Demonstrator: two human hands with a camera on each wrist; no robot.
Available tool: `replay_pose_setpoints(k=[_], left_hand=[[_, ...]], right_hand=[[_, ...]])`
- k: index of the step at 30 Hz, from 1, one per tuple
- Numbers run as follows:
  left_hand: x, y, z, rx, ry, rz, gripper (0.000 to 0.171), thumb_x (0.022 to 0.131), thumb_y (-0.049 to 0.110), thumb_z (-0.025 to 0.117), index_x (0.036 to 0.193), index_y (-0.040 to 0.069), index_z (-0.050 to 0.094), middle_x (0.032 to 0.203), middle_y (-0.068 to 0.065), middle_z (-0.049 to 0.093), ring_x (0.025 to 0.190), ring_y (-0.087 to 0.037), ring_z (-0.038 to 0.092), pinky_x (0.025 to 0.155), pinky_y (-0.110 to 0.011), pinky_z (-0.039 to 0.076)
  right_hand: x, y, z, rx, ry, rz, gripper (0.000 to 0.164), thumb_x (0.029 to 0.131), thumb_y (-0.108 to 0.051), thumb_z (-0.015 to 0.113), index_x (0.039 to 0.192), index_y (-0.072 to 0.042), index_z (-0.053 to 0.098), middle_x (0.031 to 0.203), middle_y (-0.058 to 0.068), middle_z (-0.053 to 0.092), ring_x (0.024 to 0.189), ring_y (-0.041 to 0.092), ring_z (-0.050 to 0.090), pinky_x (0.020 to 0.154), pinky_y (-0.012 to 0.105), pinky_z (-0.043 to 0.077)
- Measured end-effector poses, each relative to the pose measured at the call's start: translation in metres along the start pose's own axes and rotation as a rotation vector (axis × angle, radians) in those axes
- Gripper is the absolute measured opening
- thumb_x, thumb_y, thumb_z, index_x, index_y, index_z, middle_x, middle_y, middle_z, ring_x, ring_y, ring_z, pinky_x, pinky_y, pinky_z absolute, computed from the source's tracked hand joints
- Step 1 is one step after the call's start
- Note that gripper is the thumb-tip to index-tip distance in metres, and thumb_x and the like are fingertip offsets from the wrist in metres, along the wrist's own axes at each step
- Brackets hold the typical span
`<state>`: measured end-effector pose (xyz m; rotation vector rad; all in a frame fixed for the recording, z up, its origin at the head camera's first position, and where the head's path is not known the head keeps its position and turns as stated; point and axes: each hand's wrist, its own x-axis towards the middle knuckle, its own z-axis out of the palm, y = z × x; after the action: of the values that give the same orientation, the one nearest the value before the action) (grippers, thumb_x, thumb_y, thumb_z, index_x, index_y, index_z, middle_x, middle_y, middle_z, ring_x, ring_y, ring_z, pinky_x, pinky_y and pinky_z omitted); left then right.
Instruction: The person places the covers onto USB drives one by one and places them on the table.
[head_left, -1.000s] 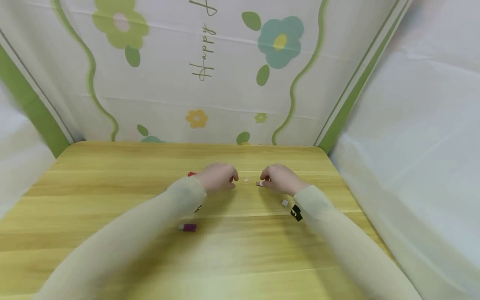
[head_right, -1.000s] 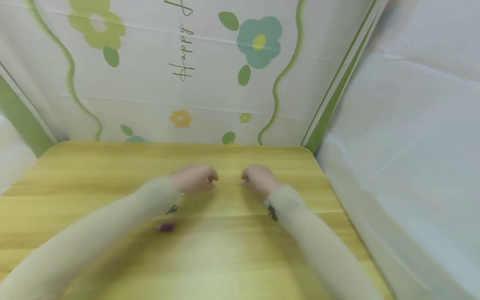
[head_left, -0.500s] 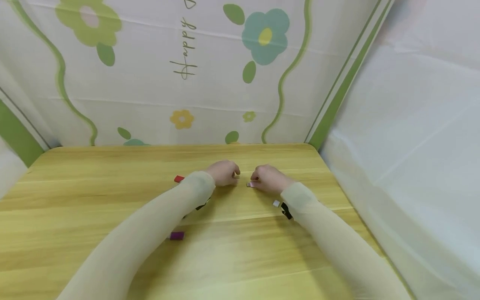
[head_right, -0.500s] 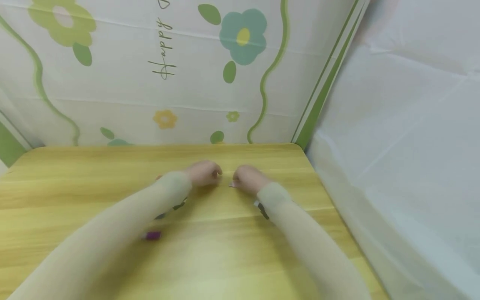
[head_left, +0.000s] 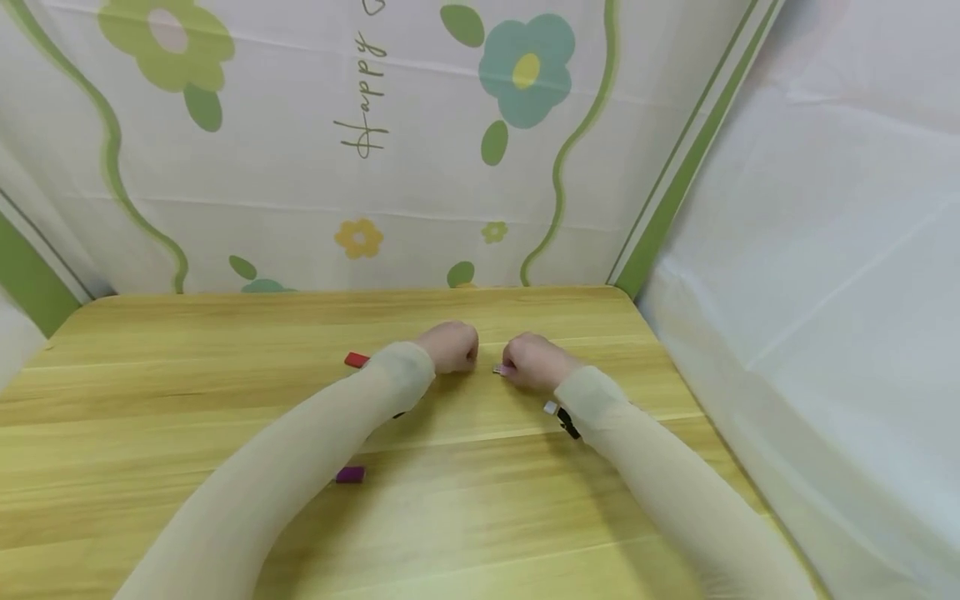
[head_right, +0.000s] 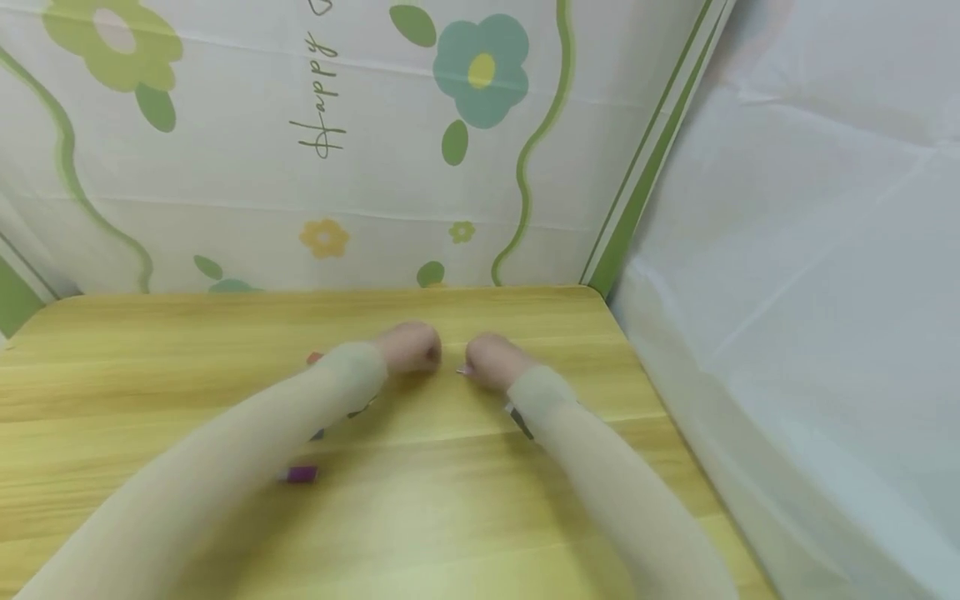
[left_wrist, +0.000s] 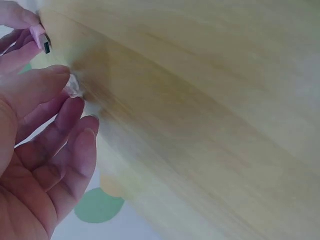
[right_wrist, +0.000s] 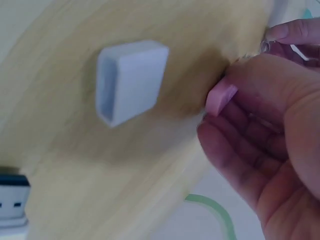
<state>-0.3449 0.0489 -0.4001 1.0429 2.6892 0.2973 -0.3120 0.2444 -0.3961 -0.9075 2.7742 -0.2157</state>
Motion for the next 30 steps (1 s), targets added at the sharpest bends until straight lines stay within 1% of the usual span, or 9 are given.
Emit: replay_pose_setpoints(k=[2,7,11,14,18,21,25,28,30], left_hand=[[-0.001,0.002,-0.002,0.001,-0.011,-0.002,0.018,0.086,0.003,0.067,0.071,0.012,0.066,0.066,0.003,0.058,0.06,-0.012,0.049,0.058,-0.026,0.044],[-0.003,0.005,-0.004,0.006,-0.02,-0.023,0.009,0.088,0.007,0.07,0.08,0.01,0.067,0.074,0.002,0.062,0.068,-0.014,0.057,0.063,-0.027,0.049],[-0.004,0.006,-0.002,0.01,-0.022,-0.04,0.009,0.089,0.007,0.07,0.081,0.009,0.066,0.075,0.001,0.062,0.069,-0.015,0.059,0.064,-0.027,0.05],[-0.006,0.006,0.0,0.003,-0.019,-0.04,0.007,0.087,0.006,0.071,0.082,0.008,0.066,0.074,0.001,0.062,0.069,-0.015,0.059,0.064,-0.026,0.05],[-0.009,0.003,0.003,-0.001,-0.002,-0.034,0.005,0.085,0.006,0.071,0.081,0.007,0.067,0.074,0.001,0.062,0.068,-0.015,0.058,0.063,-0.026,0.049],[-0.016,0.001,0.004,-0.011,0.01,-0.034,0.006,0.084,0.006,0.071,0.079,0.008,0.068,0.073,0.002,0.063,0.067,-0.015,0.058,0.063,-0.027,0.05],[-0.029,-0.002,0.003,-0.03,0.015,-0.014,0.009,0.083,0.006,0.071,0.075,0.01,0.069,0.072,0.003,0.064,0.067,-0.014,0.058,0.064,-0.028,0.051],[-0.038,-0.007,0.002,-0.041,0.03,0.031,0.016,0.081,0.004,0.069,0.068,0.013,0.066,0.066,0.007,0.06,0.062,-0.01,0.053,0.06,-0.025,0.047],[-0.045,-0.009,0.001,-0.058,0.041,0.063,0.022,0.079,0.002,0.066,0.061,0.013,0.06,0.059,0.007,0.051,0.056,-0.01,0.043,0.055,-0.025,0.039]], right_hand=[[0.0,-0.002,0.0,-0.034,0.003,0.024,0.024,0.093,-0.014,0.069,0.069,-0.012,0.064,0.065,-0.003,0.056,0.062,0.013,0.047,0.06,0.027,0.044],[-0.005,-0.013,-0.005,-0.094,0.01,0.057,0.021,0.088,-0.01,0.07,0.069,-0.013,0.062,0.066,-0.002,0.055,0.063,0.014,0.047,0.062,0.028,0.044],[-0.013,-0.025,-0.01,-0.079,-0.003,0.071,0.026,0.089,-0.01,0.07,0.065,-0.013,0.06,0.059,-0.003,0.052,0.056,0.011,0.041,0.056,0.026,0.04],[-0.018,-0.031,-0.009,-0.06,0.005,0.073,0.025,0.089,-0.009,0.07,0.066,-0.012,0.062,0.058,-0.004,0.051,0.053,0.009,0.04,0.053,0.024,0.039],[-0.021,-0.035,-0.003,-0.03,0.036,0.063,0.015,0.087,-0.009,0.074,0.073,-0.009,0.069,0.063,-0.005,0.057,0.056,0.01,0.047,0.056,0.025,0.044],[-0.022,-0.04,0.001,-0.015,0.042,0.065,0.011,0.086,-0.009,0.075,0.076,-0.009,0.07,0.066,-0.005,0.059,0.058,0.011,0.05,0.058,0.026,0.047],[-0.026,-0.045,0.005,-0.03,0.041,0.057,0.02,0.088,-0.008,0.071,0.07,-0.012,0.065,0.061,-0.005,0.055,0.054,0.008,0.045,0.055,0.024,0.045],[-0.029,-0.048,0.006,-0.032,0.05,0.038,0.028,0.09,-0.007,0.069,0.064,-0.013,0.06,0.057,-0.005,0.05,0.05,0.007,0.04,0.051,0.022,0.043],[-0.031,-0.051,0.005,-0.035,0.059,0.026,0.03,0.09,-0.006,0.069,0.062,-0.012,0.059,0.055,-0.004,0.048,0.049,0.007,0.038,0.051,0.022,0.041]])
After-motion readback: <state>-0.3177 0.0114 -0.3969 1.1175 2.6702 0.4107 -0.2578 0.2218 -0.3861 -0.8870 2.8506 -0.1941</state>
